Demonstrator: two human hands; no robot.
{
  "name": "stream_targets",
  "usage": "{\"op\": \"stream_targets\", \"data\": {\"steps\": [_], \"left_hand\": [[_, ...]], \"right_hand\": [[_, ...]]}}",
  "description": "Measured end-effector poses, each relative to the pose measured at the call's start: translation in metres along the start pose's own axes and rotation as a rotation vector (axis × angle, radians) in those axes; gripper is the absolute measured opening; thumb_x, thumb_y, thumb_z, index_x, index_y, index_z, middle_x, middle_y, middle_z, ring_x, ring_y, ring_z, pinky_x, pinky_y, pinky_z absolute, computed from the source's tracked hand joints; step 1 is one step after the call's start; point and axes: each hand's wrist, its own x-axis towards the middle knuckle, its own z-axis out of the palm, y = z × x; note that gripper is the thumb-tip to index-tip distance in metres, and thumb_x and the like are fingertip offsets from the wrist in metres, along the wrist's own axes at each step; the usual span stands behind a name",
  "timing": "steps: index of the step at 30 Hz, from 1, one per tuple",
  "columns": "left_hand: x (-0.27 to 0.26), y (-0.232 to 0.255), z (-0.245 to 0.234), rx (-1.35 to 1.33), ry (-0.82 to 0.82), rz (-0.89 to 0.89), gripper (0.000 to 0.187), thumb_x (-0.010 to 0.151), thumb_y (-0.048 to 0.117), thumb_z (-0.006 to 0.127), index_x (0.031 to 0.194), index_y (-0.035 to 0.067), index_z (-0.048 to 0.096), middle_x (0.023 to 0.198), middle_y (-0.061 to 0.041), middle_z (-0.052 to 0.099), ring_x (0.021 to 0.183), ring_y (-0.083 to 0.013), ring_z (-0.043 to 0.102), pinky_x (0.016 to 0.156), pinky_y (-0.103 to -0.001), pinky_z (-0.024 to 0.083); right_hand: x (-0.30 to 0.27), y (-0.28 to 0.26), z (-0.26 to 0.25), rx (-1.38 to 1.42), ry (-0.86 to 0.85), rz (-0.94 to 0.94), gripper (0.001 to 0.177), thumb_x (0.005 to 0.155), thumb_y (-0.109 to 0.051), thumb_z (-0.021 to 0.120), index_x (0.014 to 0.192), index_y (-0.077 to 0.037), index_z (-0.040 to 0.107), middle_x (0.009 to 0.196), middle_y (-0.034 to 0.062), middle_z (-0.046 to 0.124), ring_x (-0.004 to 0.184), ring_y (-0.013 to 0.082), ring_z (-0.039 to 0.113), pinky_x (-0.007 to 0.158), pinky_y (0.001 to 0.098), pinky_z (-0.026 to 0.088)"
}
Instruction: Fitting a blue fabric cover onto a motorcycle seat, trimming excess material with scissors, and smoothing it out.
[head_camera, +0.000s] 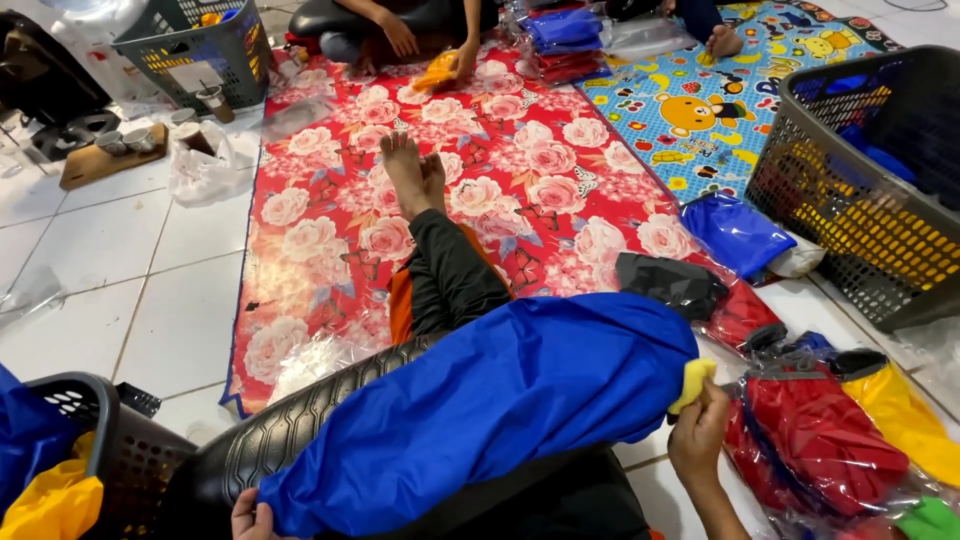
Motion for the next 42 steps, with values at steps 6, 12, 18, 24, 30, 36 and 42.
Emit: {"op": "stream_targets", "data": {"steps": [6,12,18,24,30,36,42], "left_hand": [[-0.028,0.045,0.031,0.073,0.008,-0.225,0.038,0.106,0.009,0.032,0.144,0.005,0.027,0.140,-0.029,0.039,0.122,-0.0457,0.048,0.100,-0.061,0.043],[-0.081,0.122,0.118,-0.162,0.017,-0.116,0.037,0.105,0.011,0.036,0.142,0.007,0.033,0.131,-0.024,0.047,0.117,-0.0367,0.053,0.100,-0.052,0.046],[-0.084,0.124,0.124,-0.190,0.027,-0.119,0.038,0.105,0.012,0.037,0.142,0.008,0.033,0.131,-0.023,0.047,0.115,-0.0365,0.053,0.097,-0.051,0.047],[-0.098,0.153,0.157,-0.484,-0.061,-0.038,0.030,0.105,0.011,0.046,0.134,0.010,0.043,0.124,-0.013,0.056,0.103,-0.0214,0.063,0.087,-0.036,0.056],[-0.109,0.161,0.166,-0.494,-0.085,-0.031,0.032,0.104,0.013,0.047,0.136,0.011,0.042,0.123,-0.014,0.058,0.101,-0.0221,0.066,0.083,-0.036,0.058],[-0.110,0.159,0.164,-0.517,-0.075,-0.049,0.033,0.103,0.015,0.050,0.135,0.012,0.042,0.121,-0.015,0.059,0.097,-0.0240,0.068,0.079,-0.039,0.059],[-0.111,0.147,0.145,-0.611,-0.134,-0.058,0.032,0.102,0.012,0.050,0.134,0.012,0.046,0.121,-0.014,0.062,0.097,-0.0231,0.069,0.072,-0.037,0.060]], "right_hand": [[-0.002,0.008,-0.023,-0.034,-0.088,0.431,0.035,0.110,-0.015,0.042,0.138,0.001,0.054,0.092,0.0187,0.061,0.071,0.0261,0.057,0.062,0.0377,0.046],[0.020,-0.052,-0.061,0.145,0.156,0.276,0.037,0.113,-0.012,0.032,0.147,0.002,0.037,0.132,0.0252,0.045,0.093,0.0295,0.050,0.073,0.0394,0.044],[0.009,-0.024,-0.015,0.084,0.021,0.130,0.036,0.111,-0.007,0.031,0.145,0.006,0.030,0.113,0.0240,0.047,0.090,0.0332,0.052,0.076,0.0445,0.045],[-0.008,-0.008,-0.004,0.060,-0.186,0.647,0.037,0.113,-0.012,0.039,0.147,-0.001,0.048,0.088,0.0194,0.055,0.076,0.0283,0.052,0.066,0.0431,0.045],[0.017,-0.073,-0.046,0.210,0.179,0.368,0.038,0.116,-0.011,0.032,0.152,0.000,0.036,0.116,0.0199,0.047,0.084,0.0224,0.047,0.068,0.0344,0.042],[0.014,-0.004,-0.018,-0.102,0.042,0.105,0.029,0.117,-0.002,0.039,0.141,0.012,0.046,0.102,0.0275,0.058,0.081,0.0354,0.059,0.069,0.0449,0.049],[0.002,0.092,-0.013,-0.114,-0.014,0.317,0.031,0.115,-0.010,0.043,0.129,0.006,0.066,0.078,0.0212,0.063,0.066,0.0291,0.058,0.062,0.0396,0.048]]}}
